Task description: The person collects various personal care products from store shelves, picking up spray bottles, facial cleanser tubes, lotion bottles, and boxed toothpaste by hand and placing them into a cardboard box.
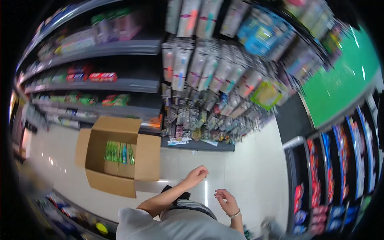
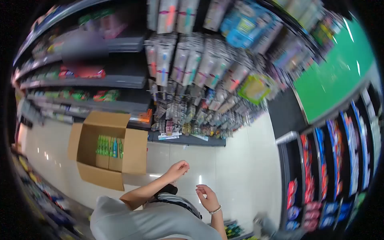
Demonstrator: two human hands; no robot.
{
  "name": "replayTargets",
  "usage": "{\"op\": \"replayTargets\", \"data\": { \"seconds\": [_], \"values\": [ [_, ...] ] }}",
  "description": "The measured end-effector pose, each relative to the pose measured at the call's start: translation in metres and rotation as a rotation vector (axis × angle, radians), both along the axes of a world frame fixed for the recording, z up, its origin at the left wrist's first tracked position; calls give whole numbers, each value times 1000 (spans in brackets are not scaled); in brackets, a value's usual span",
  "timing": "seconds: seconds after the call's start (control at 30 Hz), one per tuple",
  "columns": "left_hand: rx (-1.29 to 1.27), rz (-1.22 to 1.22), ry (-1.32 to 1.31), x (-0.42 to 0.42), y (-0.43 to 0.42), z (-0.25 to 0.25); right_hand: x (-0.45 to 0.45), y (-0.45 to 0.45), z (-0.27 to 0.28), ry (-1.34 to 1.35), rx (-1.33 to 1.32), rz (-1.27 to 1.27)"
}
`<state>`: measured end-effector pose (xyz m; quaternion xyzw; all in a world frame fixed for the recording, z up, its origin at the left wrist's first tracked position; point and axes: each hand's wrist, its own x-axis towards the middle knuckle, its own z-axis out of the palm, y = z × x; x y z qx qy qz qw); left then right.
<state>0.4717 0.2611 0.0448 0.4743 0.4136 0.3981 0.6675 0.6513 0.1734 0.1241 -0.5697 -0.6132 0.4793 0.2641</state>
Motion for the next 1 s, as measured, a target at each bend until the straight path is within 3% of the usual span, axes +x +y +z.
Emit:
{"op": "replayTargets", "data": {
  "seconds": [0.13,0.2,0.47,0.57,0.63,0.7,0.73,0.87,1.0],
  "values": [
    [97,260,75,-6,29,12,11,74,5,-40,18,250],
    [240,502,74,-21,27,24,6,106,3,-5,7,415],
    [39,1448,527,-52,-96,40,-75,178,-7,62,-8,1293],
    [-179,1920,486,15,-179,40,-104,176,-26,109,-61,1609],
    [-273,2182,501,94,-228,34,-119,158,-34,146,-99,1830],
    [-538,2475,519,186,-256,39,-123,126,-24,123,-14,2033],
    [-486,2643,478,235,-266,19,-119,107,-19,149,-47,2103],
    [-721,2980,380,385,-266,9,-95,37,-22,201,-173,2385],
    [-731,3267,231,423,-246,-3,-50,-23,-2,219,-52,2666]
  ]
}}
